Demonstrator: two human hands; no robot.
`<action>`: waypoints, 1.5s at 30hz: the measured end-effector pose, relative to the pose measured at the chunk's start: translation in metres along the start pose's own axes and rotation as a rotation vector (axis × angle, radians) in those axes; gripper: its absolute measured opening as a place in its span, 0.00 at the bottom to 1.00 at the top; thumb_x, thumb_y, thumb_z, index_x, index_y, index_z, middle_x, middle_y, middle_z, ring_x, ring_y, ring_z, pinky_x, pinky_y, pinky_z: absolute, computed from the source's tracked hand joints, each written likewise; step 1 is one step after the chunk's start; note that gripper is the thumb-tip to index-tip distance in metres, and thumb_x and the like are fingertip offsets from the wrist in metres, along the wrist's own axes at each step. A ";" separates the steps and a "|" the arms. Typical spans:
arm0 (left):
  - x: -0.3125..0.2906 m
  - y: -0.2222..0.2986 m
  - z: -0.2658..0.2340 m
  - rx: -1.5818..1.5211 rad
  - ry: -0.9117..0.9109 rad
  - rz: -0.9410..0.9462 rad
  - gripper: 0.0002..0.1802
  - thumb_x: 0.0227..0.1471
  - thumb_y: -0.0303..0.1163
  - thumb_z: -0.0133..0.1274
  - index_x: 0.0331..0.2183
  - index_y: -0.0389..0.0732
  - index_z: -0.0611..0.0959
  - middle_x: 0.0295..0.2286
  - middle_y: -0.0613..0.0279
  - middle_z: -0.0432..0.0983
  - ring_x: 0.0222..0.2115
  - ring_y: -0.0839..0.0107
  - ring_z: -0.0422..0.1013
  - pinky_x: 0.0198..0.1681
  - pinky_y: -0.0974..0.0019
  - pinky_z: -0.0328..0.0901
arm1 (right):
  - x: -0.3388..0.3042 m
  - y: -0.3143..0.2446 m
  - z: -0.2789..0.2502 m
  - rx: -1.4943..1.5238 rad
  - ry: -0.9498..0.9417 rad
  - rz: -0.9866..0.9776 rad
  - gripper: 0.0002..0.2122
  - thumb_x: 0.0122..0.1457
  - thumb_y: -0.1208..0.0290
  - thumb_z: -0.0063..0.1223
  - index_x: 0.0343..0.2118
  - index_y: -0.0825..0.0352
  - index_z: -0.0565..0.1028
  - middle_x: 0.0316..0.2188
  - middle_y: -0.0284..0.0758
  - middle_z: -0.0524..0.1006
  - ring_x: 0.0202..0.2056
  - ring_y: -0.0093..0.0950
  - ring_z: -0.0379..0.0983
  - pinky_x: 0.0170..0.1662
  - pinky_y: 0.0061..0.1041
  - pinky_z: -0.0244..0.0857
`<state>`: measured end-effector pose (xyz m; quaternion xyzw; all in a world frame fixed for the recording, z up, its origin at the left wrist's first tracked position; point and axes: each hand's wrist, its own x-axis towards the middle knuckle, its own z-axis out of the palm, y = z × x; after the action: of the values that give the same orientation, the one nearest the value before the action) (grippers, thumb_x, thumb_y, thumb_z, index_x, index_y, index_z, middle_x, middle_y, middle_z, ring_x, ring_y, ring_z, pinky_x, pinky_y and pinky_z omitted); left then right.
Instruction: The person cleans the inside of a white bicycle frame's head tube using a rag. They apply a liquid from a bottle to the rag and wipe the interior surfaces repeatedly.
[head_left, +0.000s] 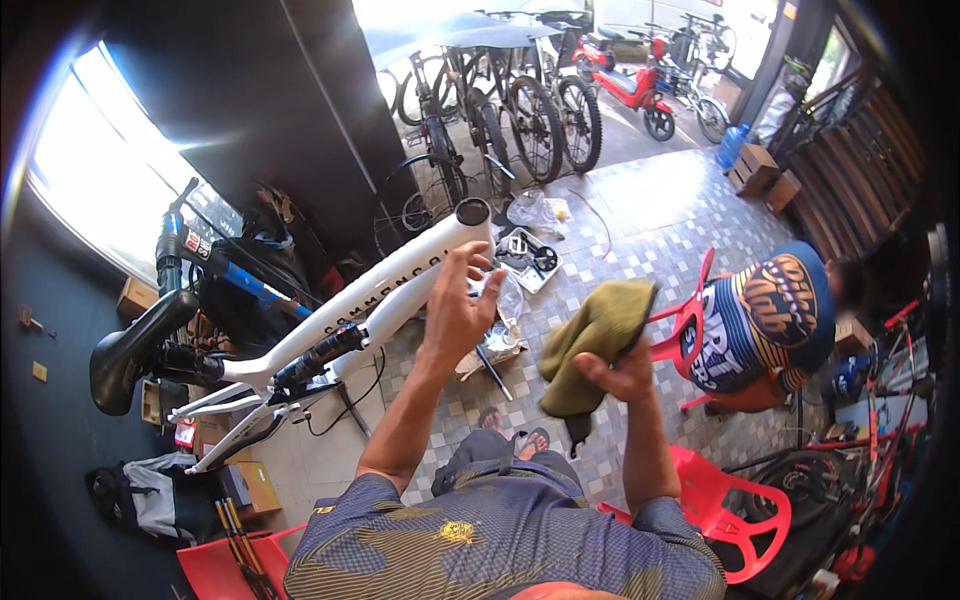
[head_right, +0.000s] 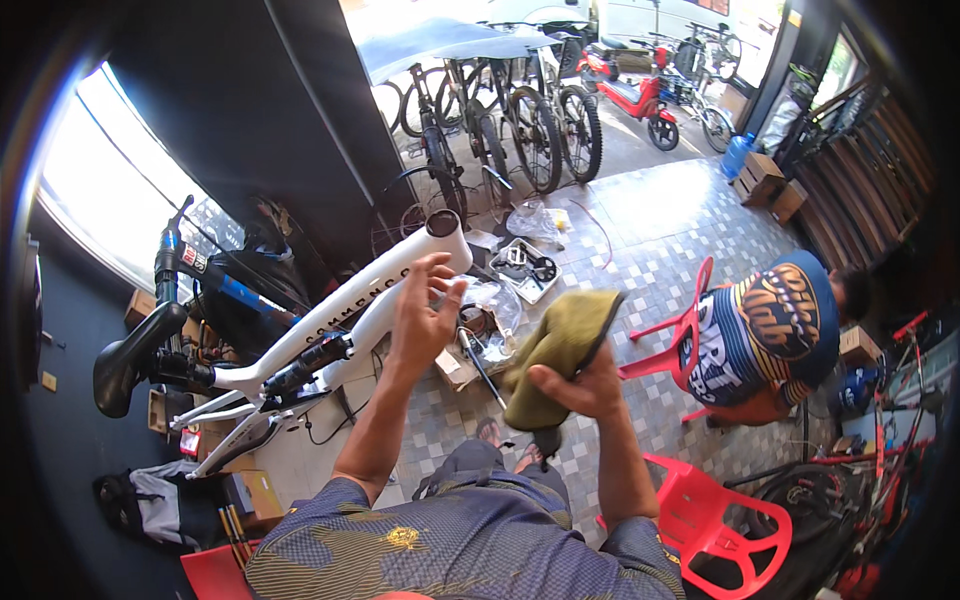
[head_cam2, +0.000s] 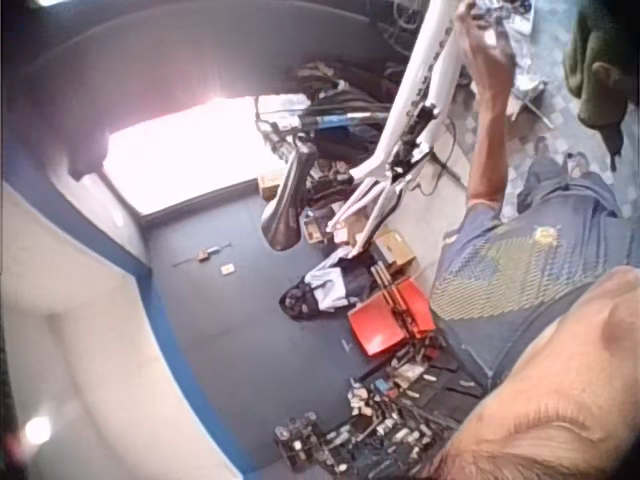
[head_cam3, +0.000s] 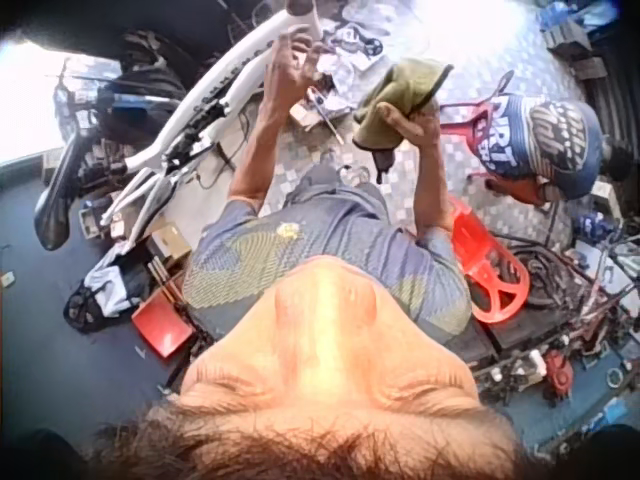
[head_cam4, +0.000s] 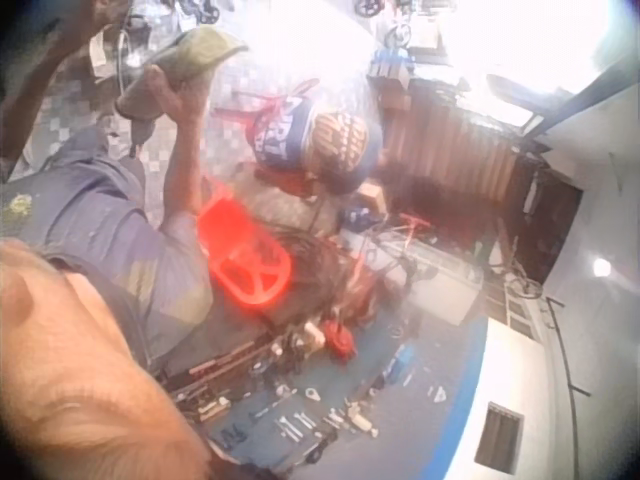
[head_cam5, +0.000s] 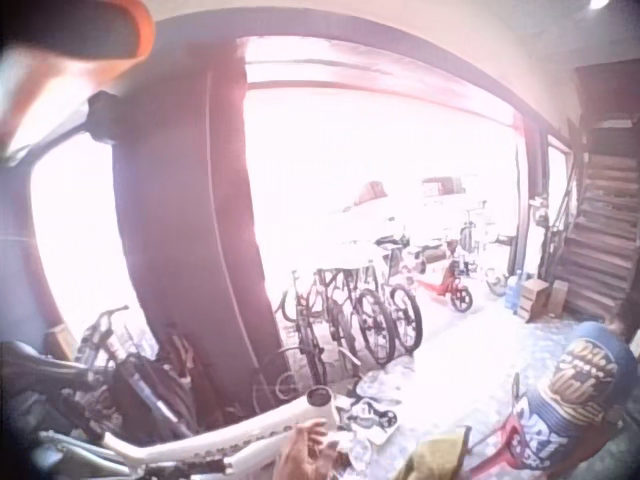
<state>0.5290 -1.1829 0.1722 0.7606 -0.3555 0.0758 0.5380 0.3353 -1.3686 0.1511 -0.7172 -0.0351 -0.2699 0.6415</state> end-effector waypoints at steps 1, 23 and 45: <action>0.007 -0.007 -0.007 0.037 0.074 0.062 0.22 0.60 0.36 0.60 0.52 0.40 0.76 0.38 0.56 0.78 0.36 0.67 0.75 0.40 0.62 0.69 | 0.009 -0.001 -0.006 0.083 0.035 0.067 0.23 0.54 0.69 0.69 0.51 0.71 0.75 0.44 0.36 0.80 0.45 0.27 0.76 0.52 0.30 0.70; 0.060 -0.069 -0.049 0.492 -0.122 0.103 0.44 0.47 0.54 0.69 0.56 0.36 0.73 0.34 0.51 0.80 0.38 0.57 0.76 0.44 0.55 0.68 | 0.223 -0.008 0.074 -1.725 -0.715 -0.662 0.04 0.48 0.69 0.58 0.26 0.61 0.80 0.35 0.33 0.72 0.37 0.30 0.73 0.32 0.25 0.67; 0.057 -0.065 -0.051 0.482 -0.101 0.107 0.41 0.49 0.59 0.65 0.52 0.35 0.78 0.37 0.53 0.80 0.38 0.59 0.76 0.44 0.57 0.68 | 0.181 0.013 -0.019 0.407 0.166 0.570 0.26 0.64 0.69 0.50 0.63 0.73 0.63 0.51 0.44 0.76 0.50 0.36 0.78 0.54 0.36 0.74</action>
<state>0.6251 -1.1540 0.1712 0.8499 -0.3934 0.1486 0.3176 0.4885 -1.4422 0.2182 -0.5313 0.1654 -0.1253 0.8214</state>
